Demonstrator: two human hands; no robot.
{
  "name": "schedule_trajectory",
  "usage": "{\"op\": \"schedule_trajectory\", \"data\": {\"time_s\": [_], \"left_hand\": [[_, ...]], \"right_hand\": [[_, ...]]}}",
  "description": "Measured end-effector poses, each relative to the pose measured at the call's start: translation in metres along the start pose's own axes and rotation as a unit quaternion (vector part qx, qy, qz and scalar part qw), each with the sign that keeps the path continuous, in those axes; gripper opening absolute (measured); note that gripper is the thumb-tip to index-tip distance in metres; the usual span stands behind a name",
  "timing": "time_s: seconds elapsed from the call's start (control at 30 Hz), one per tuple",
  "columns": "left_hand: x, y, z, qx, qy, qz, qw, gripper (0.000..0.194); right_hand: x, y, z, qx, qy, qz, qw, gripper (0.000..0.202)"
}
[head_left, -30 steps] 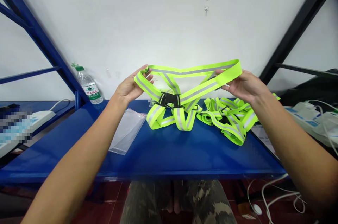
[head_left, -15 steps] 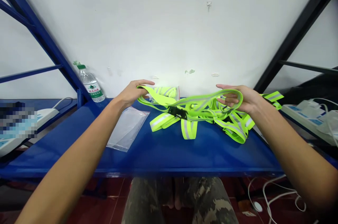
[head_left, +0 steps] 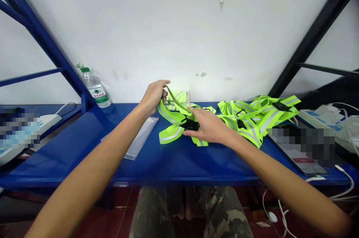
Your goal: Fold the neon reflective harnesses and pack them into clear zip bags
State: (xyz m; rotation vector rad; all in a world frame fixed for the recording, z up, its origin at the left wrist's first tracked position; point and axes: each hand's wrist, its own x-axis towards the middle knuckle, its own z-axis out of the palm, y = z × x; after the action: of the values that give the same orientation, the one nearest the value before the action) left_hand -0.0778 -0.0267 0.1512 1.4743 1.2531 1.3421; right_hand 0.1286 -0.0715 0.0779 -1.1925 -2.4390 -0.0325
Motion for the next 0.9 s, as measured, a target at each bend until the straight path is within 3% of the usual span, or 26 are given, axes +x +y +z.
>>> {"op": "schedule_trajectory", "data": {"time_s": [0.07,0.17,0.27,0.33,0.43,0.53,0.63,0.73,0.9], "left_hand": [[-0.003,0.005,-0.003,0.024,0.028,0.018,0.999,0.054],[-0.001,0.006,-0.022,0.120,0.067,0.021,0.990,0.060],[-0.001,0.002,-0.039,0.266,0.020,0.034,0.963,0.065],[-0.009,-0.003,-0.038,0.381,-0.071,0.095,0.917,0.069],[-0.031,-0.009,-0.018,0.512,-0.189,0.189,0.817,0.088],[-0.047,-0.010,0.003,0.576,-0.203,0.253,0.750,0.100],[-0.049,-0.005,0.010,0.636,-0.170,0.286,0.696,0.065],[-0.041,0.005,0.005,0.669,-0.145,0.295,0.667,0.025],[-0.028,0.021,-0.006,0.654,-0.080,0.367,0.657,0.021]], "right_hand": [[0.005,-0.007,0.011,-0.062,-0.057,0.028,0.996,0.065],[0.011,0.004,0.012,-0.065,-0.097,0.056,0.992,0.027],[0.017,0.020,-0.001,0.019,-0.092,0.034,0.995,0.016],[0.021,0.026,-0.010,0.064,-0.082,0.010,0.995,0.013],[0.029,0.025,-0.020,0.084,-0.053,-0.019,0.995,0.011],[0.033,0.023,-0.025,0.076,-0.020,-0.039,0.996,0.012],[0.031,0.026,-0.030,0.086,-0.010,-0.050,0.995,0.018],[0.025,0.033,-0.035,0.088,-0.024,-0.041,0.995,0.019],[0.014,0.045,-0.041,0.057,-0.064,-0.027,0.996,0.056]]}}
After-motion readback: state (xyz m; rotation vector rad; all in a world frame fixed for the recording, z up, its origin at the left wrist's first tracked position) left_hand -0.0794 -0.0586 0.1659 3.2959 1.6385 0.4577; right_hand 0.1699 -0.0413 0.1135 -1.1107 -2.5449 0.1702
